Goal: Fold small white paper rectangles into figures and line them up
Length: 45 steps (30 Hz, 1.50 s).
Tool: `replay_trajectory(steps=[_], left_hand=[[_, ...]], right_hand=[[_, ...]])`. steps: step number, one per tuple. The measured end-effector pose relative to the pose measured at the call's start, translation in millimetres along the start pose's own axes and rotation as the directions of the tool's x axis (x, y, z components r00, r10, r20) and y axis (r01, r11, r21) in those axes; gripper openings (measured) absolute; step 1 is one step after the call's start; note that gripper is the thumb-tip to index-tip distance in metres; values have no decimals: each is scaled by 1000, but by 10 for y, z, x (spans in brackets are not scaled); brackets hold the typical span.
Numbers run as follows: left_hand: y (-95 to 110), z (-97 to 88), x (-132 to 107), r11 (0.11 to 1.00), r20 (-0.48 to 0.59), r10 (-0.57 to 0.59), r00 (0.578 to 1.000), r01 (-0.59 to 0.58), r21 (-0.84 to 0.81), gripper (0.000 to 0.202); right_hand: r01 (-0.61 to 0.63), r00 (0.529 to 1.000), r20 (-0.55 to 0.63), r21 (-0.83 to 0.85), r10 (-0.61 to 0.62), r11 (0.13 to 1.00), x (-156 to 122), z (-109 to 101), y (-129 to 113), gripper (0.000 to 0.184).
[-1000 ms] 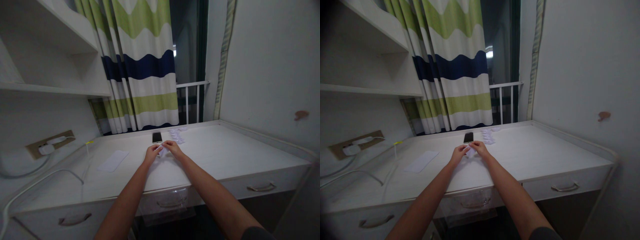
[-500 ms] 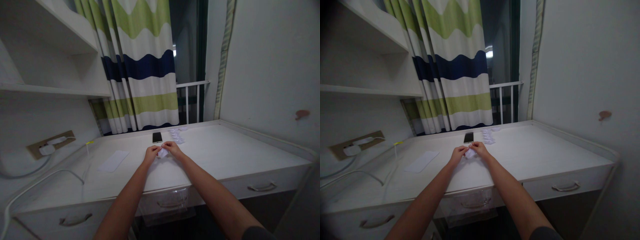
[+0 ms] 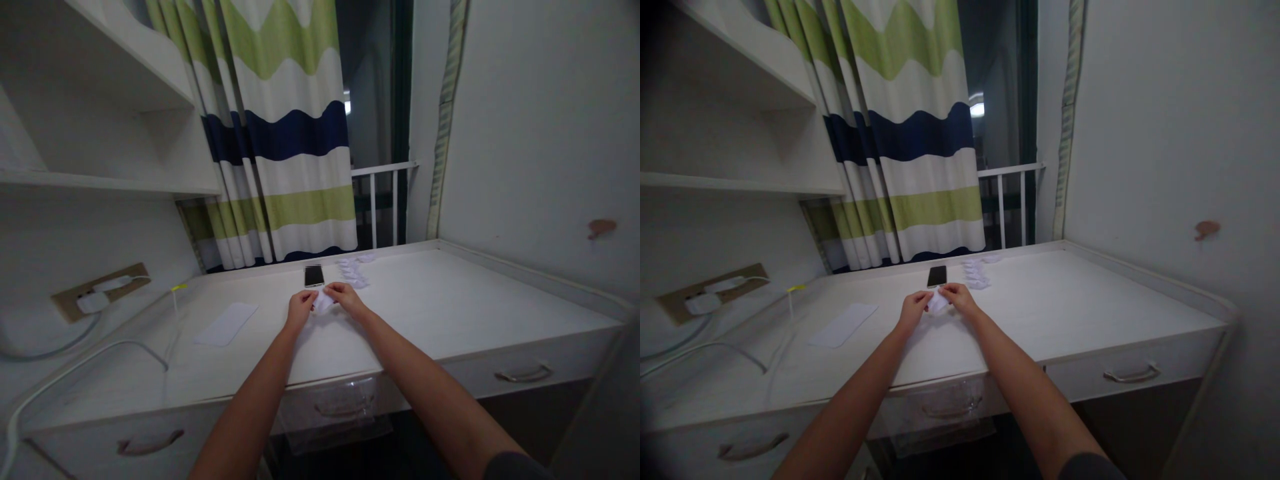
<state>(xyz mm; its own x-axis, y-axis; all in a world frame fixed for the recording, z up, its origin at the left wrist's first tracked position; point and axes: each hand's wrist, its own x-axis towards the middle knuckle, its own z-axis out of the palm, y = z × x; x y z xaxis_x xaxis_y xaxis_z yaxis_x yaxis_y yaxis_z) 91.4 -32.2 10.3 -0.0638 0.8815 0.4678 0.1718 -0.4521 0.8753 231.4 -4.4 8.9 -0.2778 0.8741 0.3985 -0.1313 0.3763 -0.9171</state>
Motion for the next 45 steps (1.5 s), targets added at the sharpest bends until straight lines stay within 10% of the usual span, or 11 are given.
replay_trajectory(steps=[7, 14, 31, 45], left_hand=[[-44, 35, 5, 994, 91, -80, 993, 87, -69, 30], [-41, -10, 13, 1000, -52, 8, 999, -7, 16, 28], [-97, 25, -10, 970, 48, 134, 990, -141, 199, 24], [-46, 23, -22, 875, 71, 258, 964, -264, 406, 21]], right_hand=[[32, 997, -66, -35, -34, 999, 61, -56, 59, 27], [-64, 991, -129, -122, 48, 990, 33, -11, 49, 29], [-279, 960, -4, 36, 279, 960, 24, 27, 87, 7], [-147, 989, 10, -85, 149, 985, -41, 50, 117, 35]])
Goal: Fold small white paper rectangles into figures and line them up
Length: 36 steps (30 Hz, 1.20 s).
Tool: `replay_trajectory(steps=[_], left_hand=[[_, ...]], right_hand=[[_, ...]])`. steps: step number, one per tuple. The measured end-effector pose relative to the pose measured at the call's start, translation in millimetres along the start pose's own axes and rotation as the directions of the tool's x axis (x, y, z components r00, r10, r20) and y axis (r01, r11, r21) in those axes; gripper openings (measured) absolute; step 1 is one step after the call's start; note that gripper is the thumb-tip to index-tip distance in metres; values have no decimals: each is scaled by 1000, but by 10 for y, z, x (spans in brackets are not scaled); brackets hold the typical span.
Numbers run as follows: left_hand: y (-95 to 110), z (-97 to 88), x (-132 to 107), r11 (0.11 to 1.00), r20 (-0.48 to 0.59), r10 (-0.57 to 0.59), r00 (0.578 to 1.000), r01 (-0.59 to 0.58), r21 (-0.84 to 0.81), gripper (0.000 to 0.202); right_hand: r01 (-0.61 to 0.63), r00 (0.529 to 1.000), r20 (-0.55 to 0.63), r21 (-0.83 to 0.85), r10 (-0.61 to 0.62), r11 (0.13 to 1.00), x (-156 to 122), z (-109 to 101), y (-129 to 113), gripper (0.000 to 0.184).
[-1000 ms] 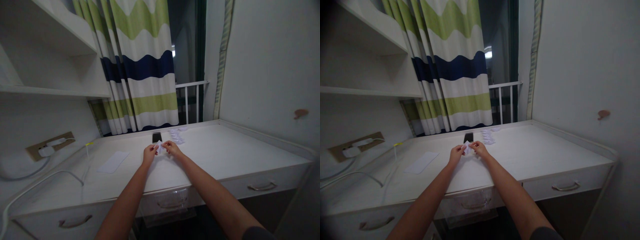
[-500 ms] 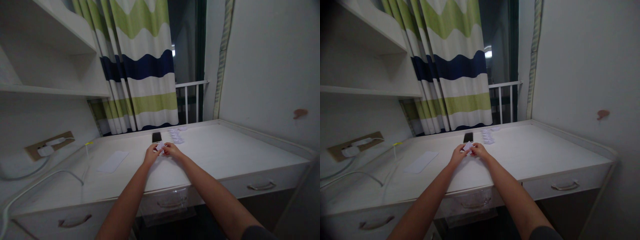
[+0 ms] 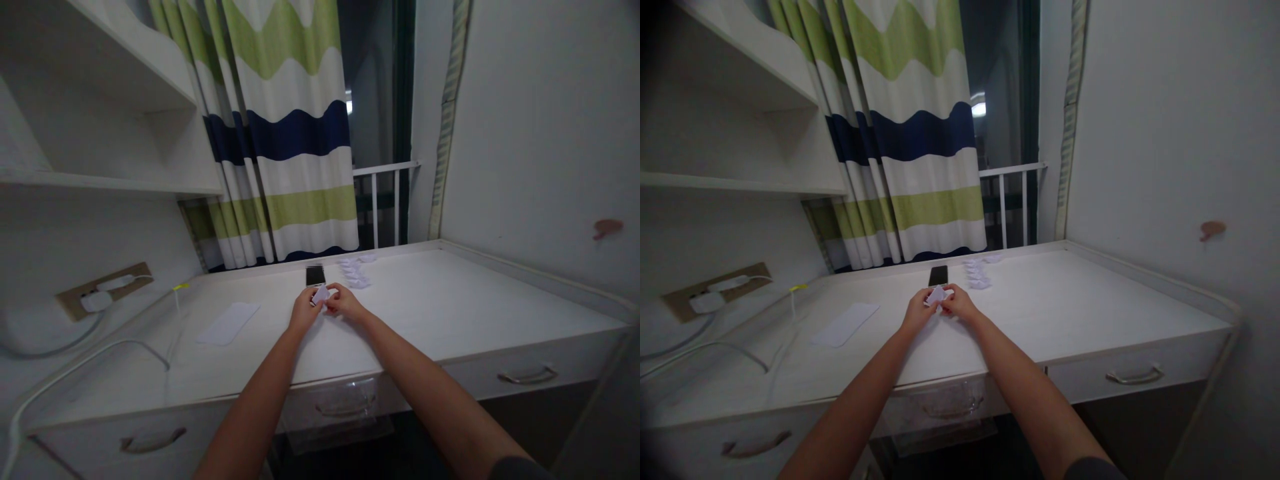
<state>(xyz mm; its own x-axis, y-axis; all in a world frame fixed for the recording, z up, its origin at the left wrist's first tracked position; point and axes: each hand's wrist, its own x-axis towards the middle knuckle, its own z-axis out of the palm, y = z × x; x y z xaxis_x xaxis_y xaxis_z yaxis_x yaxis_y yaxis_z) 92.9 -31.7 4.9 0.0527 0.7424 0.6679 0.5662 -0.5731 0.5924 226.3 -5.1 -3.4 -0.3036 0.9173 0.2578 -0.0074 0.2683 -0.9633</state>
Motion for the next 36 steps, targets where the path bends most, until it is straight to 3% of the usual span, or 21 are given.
replay_trajectory(steps=[6, 10, 15, 21, 24, 27, 29, 33, 36], left_hand=[[-26, 27, -12, 987, 37, 83, 996, -88, 136, 24], [-9, 26, -15, 988, 33, 84, 996, -88, 128, 24], [18, 14, -17, 998, 21, -51, 998, 52, -31, 18], [-22, 14, -1, 958, -15, -104, 994, 96, -268, 20], [-59, 23, 21, 895, 8, -216, 976, 201, -398, 19], [-91, 32, 40, 744, 131, -355, 925, 365, -559, 11], [-114, 36, 50, 679, 158, -412, 898, 418, -604, 10], [-162, 27, 64, 728, 69, -444, 894, 404, -553, 15], [-166, 10, 67, 793, 21, -395, 918, 352, -498, 14]], right_hand=[[112, 994, -8, -63, -112, 992, 51, -10, 51, 32], [101, 995, -11, 4, -101, 995, 51, 0, 48, 33], [20, 999, 22, 162, -24, 987, 18, 14, -35, 28], [38, 997, -78, 188, -24, 981, 24, 3, -69, 23], [62, 994, -97, 163, -47, 985, 33, -4, -56, 25], [78, 995, -79, 139, -67, 987, 38, -12, -45, 22], [84, 995, -56, 116, -78, 990, 40, -15, -36, 18], [114, 993, -12, 4, -114, 994, 49, -13, -1, 12], [220, 972, -46, -150, -229, 964, 51, -10, 25, 15]])
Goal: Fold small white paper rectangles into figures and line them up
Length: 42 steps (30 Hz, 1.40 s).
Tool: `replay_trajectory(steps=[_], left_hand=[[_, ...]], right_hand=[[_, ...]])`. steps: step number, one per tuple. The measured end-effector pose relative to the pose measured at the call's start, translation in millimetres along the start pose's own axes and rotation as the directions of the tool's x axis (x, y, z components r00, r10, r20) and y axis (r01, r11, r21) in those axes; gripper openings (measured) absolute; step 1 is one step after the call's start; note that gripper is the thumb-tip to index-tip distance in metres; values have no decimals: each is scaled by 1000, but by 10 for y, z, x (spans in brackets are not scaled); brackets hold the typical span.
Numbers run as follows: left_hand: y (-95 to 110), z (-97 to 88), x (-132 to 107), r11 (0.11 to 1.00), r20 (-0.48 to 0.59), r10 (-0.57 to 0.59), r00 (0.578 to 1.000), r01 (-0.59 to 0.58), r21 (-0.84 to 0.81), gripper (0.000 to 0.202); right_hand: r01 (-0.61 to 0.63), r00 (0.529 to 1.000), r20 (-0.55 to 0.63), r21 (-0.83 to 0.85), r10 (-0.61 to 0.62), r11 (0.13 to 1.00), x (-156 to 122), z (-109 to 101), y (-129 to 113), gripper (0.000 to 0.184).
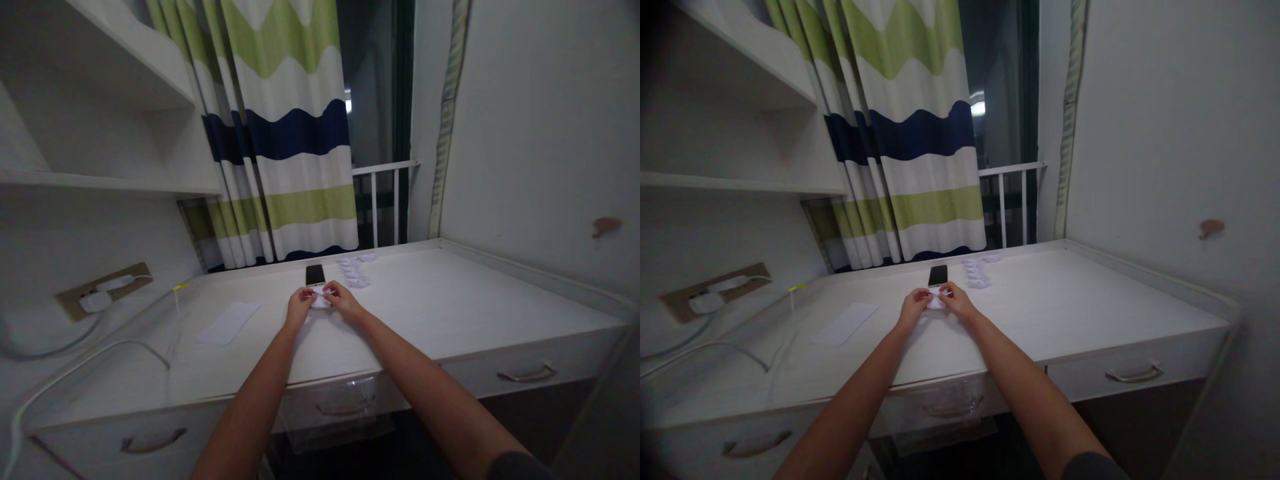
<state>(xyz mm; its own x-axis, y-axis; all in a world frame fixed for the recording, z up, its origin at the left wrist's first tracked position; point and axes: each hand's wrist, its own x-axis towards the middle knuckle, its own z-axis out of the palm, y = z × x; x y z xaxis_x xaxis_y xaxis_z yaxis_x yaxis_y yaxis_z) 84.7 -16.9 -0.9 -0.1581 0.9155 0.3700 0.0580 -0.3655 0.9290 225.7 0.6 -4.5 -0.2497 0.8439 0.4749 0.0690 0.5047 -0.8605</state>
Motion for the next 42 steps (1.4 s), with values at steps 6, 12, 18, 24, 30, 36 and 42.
replay_trajectory(steps=[6, 12, 18, 24, 30, 36, 42], left_hand=[[67, 17, -42, 991, 106, 94, 990, -103, 87, 13], [116, 26, -93, 948, 143, 127, 982, -162, 275, 19], [133, 38, -122, 932, 105, 162, 981, -187, 311, 17], [98, 31, -104, 963, 89, 183, 979, -197, 185, 17], [64, 43, -87, 973, 136, 170, 976, -188, 136, 15], [76, 31, -95, 983, 156, 138, 978, -155, 103, 20], [104, 63, -112, 997, 221, -25, 975, 9, 71, 25]], right_hand=[[106, 994, -11, -221, -111, 970, -23, -26, -4, 17], [126, 990, -27, -311, -141, 942, -24, -50, 1, 4], [160, 986, -10, -249, -167, 955, -18, -36, 2, 7], [106, 994, -11, -50, -107, 993, 25, -13, 105, 10], [-1, 1000, 20, 70, 0, 998, 62, -5, 134, 16], [-24, 998, 57, 86, 19, 996, 63, -24, 85, 14], [29, 999, -43, 34, -27, 999, 53, -29, 103, 15]])
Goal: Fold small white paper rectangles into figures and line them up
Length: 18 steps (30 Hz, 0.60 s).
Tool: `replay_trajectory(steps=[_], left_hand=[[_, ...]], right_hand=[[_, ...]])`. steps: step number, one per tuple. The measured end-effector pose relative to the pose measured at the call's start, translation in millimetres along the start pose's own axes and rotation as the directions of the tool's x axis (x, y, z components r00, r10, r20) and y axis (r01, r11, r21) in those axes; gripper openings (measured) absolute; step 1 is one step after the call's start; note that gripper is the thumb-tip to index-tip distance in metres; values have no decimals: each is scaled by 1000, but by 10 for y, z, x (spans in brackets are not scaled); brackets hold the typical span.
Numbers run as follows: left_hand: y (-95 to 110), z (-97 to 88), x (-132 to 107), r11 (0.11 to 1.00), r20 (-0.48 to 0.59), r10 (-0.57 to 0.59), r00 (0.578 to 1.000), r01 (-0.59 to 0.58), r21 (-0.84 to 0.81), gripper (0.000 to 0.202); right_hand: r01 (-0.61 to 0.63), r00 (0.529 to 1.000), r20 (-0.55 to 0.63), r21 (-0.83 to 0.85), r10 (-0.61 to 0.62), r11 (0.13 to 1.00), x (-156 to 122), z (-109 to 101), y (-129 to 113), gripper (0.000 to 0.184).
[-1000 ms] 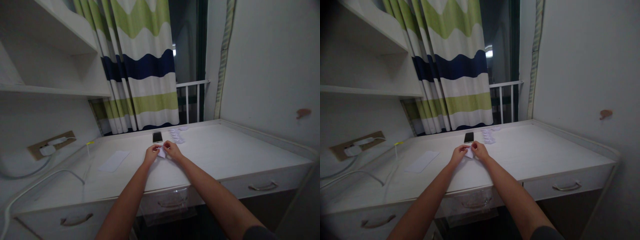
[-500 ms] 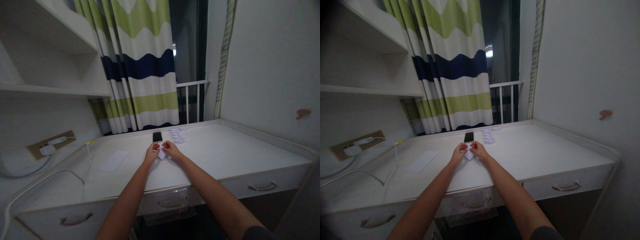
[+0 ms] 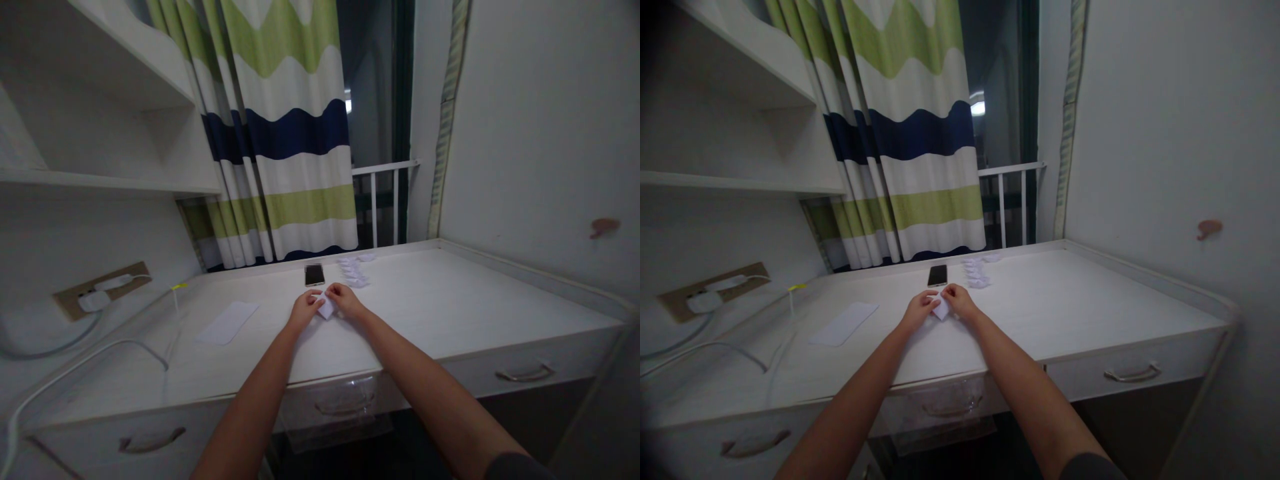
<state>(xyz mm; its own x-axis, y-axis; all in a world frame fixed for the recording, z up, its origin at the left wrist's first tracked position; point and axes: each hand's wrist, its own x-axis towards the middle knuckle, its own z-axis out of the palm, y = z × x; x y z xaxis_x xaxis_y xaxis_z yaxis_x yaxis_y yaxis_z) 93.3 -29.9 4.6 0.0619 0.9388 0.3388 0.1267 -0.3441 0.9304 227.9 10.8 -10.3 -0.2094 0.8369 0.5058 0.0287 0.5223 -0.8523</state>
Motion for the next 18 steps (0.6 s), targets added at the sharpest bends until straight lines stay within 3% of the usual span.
replay_trajectory(steps=[3, 8, 18], left_hand=[[8, 0, 5, 998, 31, -49, 998, 50, -41, 25], [10, -36, 22, 999, -48, -23, 999, 22, -31, 27], [-10, -39, 29, 989, -31, -56, 998, 51, -140, 37]], right_hand=[[-34, 999, -11, 46, 34, 998, -2, -1, -16, 16], [-180, 982, 71, 84, 174, 980, -18, -23, -79, 17], [-134, 990, -32, 92, 137, 987, -5, -47, -80, 17]])
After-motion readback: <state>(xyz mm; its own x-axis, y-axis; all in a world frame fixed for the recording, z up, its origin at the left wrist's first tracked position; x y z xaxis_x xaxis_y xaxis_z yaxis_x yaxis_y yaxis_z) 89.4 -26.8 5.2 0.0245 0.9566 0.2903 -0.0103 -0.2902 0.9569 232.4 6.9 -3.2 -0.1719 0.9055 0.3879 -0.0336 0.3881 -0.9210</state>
